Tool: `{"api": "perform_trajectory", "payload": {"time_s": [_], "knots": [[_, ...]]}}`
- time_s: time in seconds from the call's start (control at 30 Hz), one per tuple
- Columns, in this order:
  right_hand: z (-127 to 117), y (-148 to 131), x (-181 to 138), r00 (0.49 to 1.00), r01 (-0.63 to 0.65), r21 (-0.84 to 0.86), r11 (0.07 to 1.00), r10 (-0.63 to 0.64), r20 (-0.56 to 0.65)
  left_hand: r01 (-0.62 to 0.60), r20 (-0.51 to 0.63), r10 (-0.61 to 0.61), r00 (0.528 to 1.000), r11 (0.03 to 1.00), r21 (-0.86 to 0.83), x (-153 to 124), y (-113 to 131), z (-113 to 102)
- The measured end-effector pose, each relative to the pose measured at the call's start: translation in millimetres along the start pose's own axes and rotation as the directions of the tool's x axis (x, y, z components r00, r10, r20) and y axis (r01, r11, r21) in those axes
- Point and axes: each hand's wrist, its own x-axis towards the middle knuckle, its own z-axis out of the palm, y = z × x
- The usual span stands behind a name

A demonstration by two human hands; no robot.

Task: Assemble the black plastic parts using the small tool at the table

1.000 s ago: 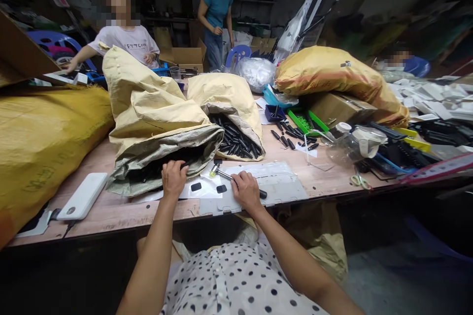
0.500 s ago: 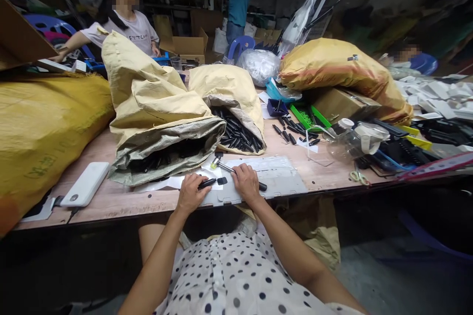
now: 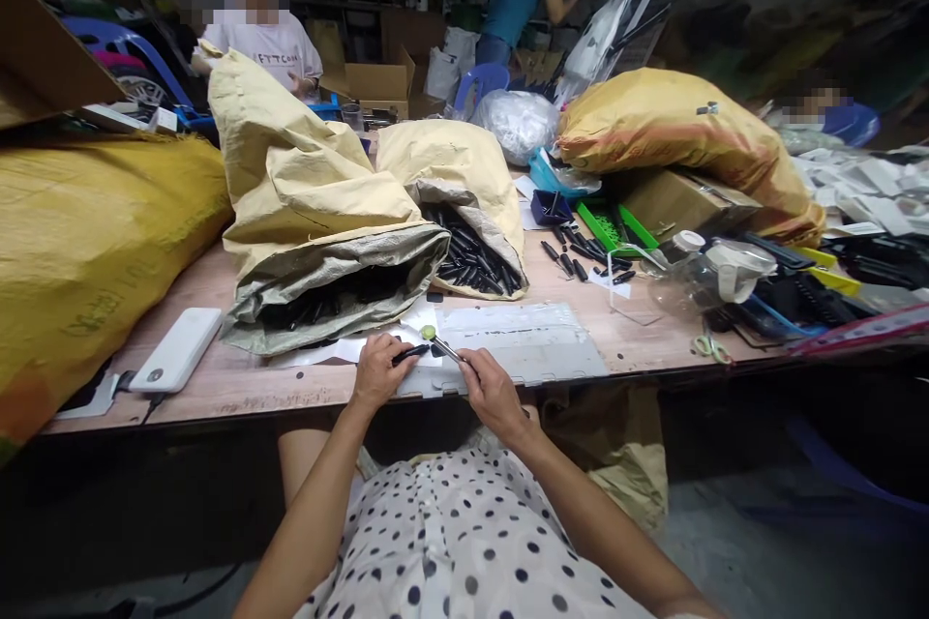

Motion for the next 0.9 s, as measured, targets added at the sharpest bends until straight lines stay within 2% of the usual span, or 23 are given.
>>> {"api": "perform_trajectory", "payload": {"time_s": [0.37,0.57,0.8,0.9], "knots": [[-1.1,-0.9,-7.7,1.0,0.014,-0.07,0.997,-0.013,0.016,0.023,-0.012,-0.024,1.0,1.0,-0.012,0.5,-0.8,3.6],[-4.3,-8.8,-0.8,1.0,0.005,-0.004,1.0,-0.005,-0.012,0.026,-0.012,-0.026,1.0,0.999,-0.027,0.4,0.3,3.5],[4.3,-10.6,-4.6,0.996,0.037,-0.003,0.999,-0.037,0.078,0.048,-0.017,-0.049,0.999,0.999,-0.023,-0.2,5.2,1.7],[5.0,-5.0,-0.1,0.998,0.022,-0.011,1.0,-0.021,0.059,0.045,-0.028,-0.045,0.999,0.999,-0.024,-0.1,5.2,2.8]]}}
